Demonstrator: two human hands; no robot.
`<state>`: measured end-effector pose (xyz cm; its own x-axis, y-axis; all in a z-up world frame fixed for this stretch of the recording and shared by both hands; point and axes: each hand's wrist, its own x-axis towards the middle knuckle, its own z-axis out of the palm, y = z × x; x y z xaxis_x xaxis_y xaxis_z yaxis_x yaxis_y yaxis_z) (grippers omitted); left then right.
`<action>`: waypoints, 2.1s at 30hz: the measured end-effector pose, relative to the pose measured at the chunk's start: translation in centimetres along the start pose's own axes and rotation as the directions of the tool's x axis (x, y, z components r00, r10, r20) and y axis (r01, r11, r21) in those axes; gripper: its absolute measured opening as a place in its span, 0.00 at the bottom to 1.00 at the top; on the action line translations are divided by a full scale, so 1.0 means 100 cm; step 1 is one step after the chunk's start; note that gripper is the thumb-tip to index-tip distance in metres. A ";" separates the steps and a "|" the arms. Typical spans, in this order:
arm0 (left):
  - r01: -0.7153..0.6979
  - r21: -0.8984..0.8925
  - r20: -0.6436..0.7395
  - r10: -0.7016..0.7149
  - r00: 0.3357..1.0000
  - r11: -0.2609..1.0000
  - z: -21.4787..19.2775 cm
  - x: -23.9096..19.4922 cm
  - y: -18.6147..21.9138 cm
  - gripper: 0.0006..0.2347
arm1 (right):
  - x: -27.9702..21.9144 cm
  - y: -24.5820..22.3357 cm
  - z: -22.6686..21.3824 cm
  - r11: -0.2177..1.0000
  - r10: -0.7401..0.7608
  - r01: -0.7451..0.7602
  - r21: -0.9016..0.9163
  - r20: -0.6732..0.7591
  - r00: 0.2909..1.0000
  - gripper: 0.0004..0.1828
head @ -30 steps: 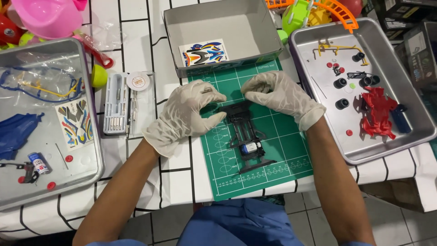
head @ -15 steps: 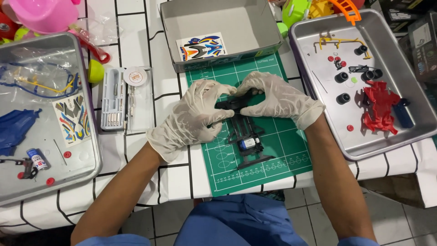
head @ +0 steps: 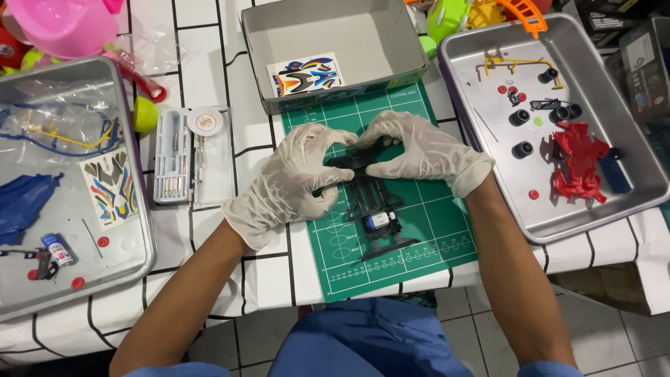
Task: Assembling a model toy car by applying grease to mechanical parts and installing batteries into the chassis.
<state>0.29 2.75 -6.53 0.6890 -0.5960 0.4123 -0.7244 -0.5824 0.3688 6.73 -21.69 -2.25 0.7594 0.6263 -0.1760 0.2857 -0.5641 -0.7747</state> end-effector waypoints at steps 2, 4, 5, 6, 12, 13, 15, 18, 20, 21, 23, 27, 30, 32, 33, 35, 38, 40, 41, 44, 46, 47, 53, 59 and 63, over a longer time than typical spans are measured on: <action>0.046 -0.046 -0.010 -0.047 0.999 0.998 -0.003 0.001 0.006 0.15 | 0.000 0.005 0.000 1.000 -0.027 0.027 0.004 -0.003 1.000 0.25; 0.083 -0.079 -0.018 -0.085 0.996 0.993 -0.006 0.002 0.010 0.16 | 0.000 0.004 0.000 0.999 -0.034 0.034 0.000 -0.002 0.999 0.25; 0.119 -0.114 -0.021 -0.123 0.992 0.986 -0.007 0.003 0.012 0.16 | 0.000 0.003 0.000 0.999 -0.039 0.039 -0.001 -0.001 0.999 0.24; 0.122 -0.114 -0.022 -0.125 0.992 0.986 -0.004 0.002 0.006 0.16 | 0.000 0.002 0.000 0.999 -0.039 0.039 -0.002 0.002 0.999 0.24; -0.111 -0.006 -0.169 0.109 0.980 0.994 0.000 0.002 0.000 0.14 | -0.001 0.003 0.000 0.998 -0.065 0.065 -0.009 -0.015 0.998 0.25; -0.129 -0.014 -0.173 0.124 0.977 0.992 0.000 0.002 0.001 0.13 | -0.001 0.004 0.000 0.998 -0.049 0.049 -0.025 -0.002 0.999 0.26; -0.145 -0.020 -0.178 0.140 0.974 0.989 -0.004 0.004 0.009 0.13 | -0.002 0.002 0.000 0.999 -0.034 0.034 -0.041 0.012 0.999 0.26; 0.182 -0.231 -0.051 -0.199 0.979 0.956 -0.005 0.005 0.014 0.20 | -0.003 0.000 -0.001 0.998 -0.042 0.043 -0.046 0.014 0.999 0.28; -0.128 -0.017 -0.173 0.123 0.977 0.992 0.008 0.000 -0.002 0.14 | -0.003 0.002 -0.002 0.995 -0.036 0.037 -0.090 0.011 0.999 0.28; -0.125 -0.019 -0.174 0.120 0.977 0.992 0.007 0.001 -0.002 0.14 | -0.004 0.002 -0.002 0.995 -0.035 0.036 -0.090 0.014 0.999 0.28; -0.140 -0.074 -0.135 0.129 0.982 0.987 0.003 0.001 -0.004 0.16 | -0.006 0.002 0.000 0.990 -0.011 0.011 -0.140 0.001 1.000 0.29; -0.170 -0.057 -0.168 0.158 0.973 0.984 0.000 0.004 0.001 0.13 | -0.009 -0.003 0.008 0.973 -0.032 0.029 -0.229 -0.012 0.999 0.28; -0.157 -0.046 -0.151 0.149 0.977 0.986 -0.001 0.004 0.002 0.15 | -0.007 0.002 0.017 0.952 -0.072 0.061 -0.299 -0.024 0.997 0.29; -0.155 -0.047 -0.125 0.148 0.981 0.987 -0.004 0.004 0.003 0.14 | -0.005 0.006 0.020 0.933 -0.083 0.071 -0.353 -0.020 0.996 0.28; -0.150 -0.047 -0.126 0.143 0.982 0.988 -0.003 0.003 0.003 0.14 | -0.005 0.006 0.021 0.933 -0.083 0.073 -0.353 -0.015 0.996 0.28; -0.131 0.006 -0.113 0.131 0.985 0.991 0.000 0.001 0.002 0.16 | -0.006 0.006 0.023 0.925 -0.088 0.073 -0.374 -0.024 0.996 0.29; -0.152 0.012 -0.108 0.153 0.982 0.988 -0.001 0.002 -0.001 0.15 | -0.006 0.005 0.022 0.920 -0.097 0.076 -0.383 -0.034 0.995 0.27; -0.150 0.025 -0.098 0.152 0.983 0.988 0.007 0.001 -0.006 0.14 | -0.006 0.007 0.023 0.923 -0.102 0.079 -0.376 -0.043 0.994 0.26; -0.147 0.039 -0.087 0.150 0.985 0.988 0.009 0.001 -0.008 0.12 | -0.006 0.008 0.023 0.926 -0.110 0.084 -0.367 -0.051 0.993 0.26; -0.154 0.043 -0.065 0.156 0.986 0.987 0.012 0.000 -0.010 0.14 | -0.006 0.006 0.021 0.922 -0.144 0.112 -0.371 -0.059 0.988 0.24; -0.153 0.025 -0.048 0.154 0.987 0.988 0.010 0.000 -0.010 0.13 | -0.004 0.018 0.023 0.919 -0.150 0.118 -0.375 -0.057 0.987 0.24; -0.156 0.008 -0.032 0.156 0.987 0.988 0.009 0.000 -0.011 0.12 | -0.003 0.023 0.024 0.917 -0.157 0.124 -0.380 -0.058 0.986 0.24; -0.162 0.017 -0.049 0.162 0.986 0.987 0.008 0.001 -0.009 0.13 | -0.004 0.006 0.022 0.922 -0.164 0.128 -0.366 -0.069 0.984 0.22; -0.166 -0.004 -0.066 0.165 0.984 0.986 0.005 -0.001 -0.007 0.16 | -0.008 0.009 0.021 0.905 -0.196 0.155 -0.396 -0.064 0.979 0.27; -0.150 0.002 -0.065 0.149 0.987 0.989 0.001 -0.002 -0.004 0.17 | -0.016 -0.016 0.000 0.961 -0.145 0.133 -0.242 -0.032 0.989 0.24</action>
<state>0.48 3.01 -6.84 0.5703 -0.6393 0.5158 -0.8193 -0.4878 0.3013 5.11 -21.80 -0.74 0.7282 0.6841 -0.0419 0.5174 -0.5889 -0.6208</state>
